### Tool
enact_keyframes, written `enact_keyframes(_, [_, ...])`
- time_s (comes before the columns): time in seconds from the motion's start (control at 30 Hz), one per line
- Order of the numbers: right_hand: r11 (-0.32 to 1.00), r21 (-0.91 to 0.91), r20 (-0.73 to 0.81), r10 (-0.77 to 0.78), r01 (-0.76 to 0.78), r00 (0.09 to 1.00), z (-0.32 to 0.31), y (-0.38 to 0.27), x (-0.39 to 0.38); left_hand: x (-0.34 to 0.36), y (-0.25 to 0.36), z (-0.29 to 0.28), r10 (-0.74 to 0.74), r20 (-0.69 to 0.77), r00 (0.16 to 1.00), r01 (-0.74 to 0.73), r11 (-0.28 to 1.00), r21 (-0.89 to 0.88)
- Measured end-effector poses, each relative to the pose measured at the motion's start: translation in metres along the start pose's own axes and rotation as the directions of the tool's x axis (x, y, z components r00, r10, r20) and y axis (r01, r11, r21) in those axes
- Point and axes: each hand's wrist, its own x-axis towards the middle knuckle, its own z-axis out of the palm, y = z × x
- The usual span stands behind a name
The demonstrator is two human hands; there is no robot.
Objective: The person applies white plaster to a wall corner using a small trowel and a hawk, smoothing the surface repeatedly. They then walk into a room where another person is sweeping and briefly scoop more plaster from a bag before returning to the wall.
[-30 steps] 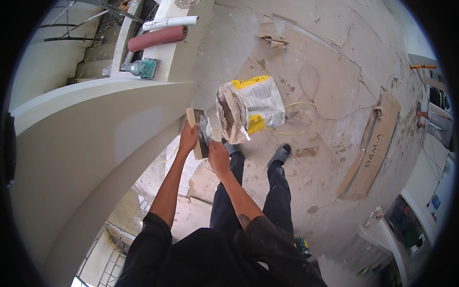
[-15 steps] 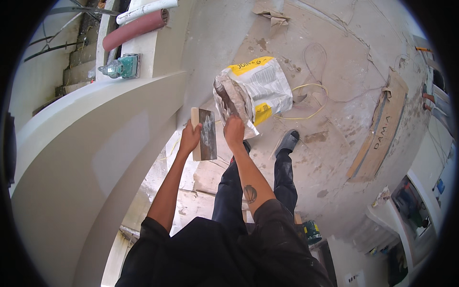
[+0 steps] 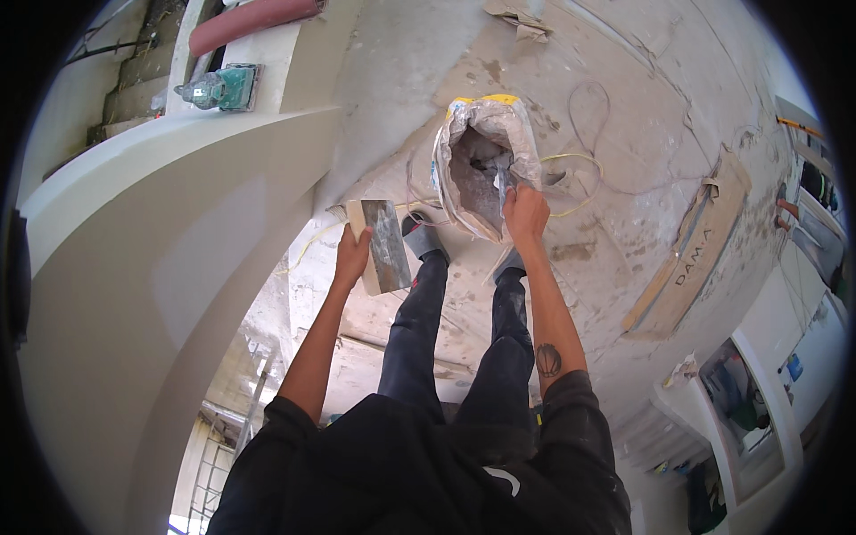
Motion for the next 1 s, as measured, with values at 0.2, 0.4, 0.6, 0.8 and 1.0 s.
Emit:
enact_keyframes(0.2, [0.999,0.049,0.011,-0.025,0.024,1.0,0.006,-0.017,-0.001,-0.013,0.008,0.006,0.045,-0.022,0.999,-0.047,0.996,-0.082])
enact_keyframes(0.4, [0.996,0.093,0.024,-0.013,0.01,1.0,0.022,-0.037,-0.008,-0.004,0.003,0.004,0.054,-0.038,0.998,-0.059,0.988,-0.14])
enact_keyframes(0.6, [0.996,0.082,0.08,-0.036,0.029,0.996,0.042,-0.035,-0.011,-0.001,-0.004,0.004,0.038,-0.034,0.999,-0.044,0.984,-0.171])
enact_keyframes(0.8, [0.996,0.085,0.046,-0.008,0.004,0.999,0.044,-0.028,-0.004,-0.008,-0.002,0.011,0.017,0.006,1.0,-0.015,0.986,-0.167])
enact_keyframes(1.0, [0.971,0.228,-0.004,0.082,-0.079,0.997,0.008,-0.025,0.002,-0.003,-0.018,0.036,0.054,0.217,0.975,0.016,0.95,-0.312])
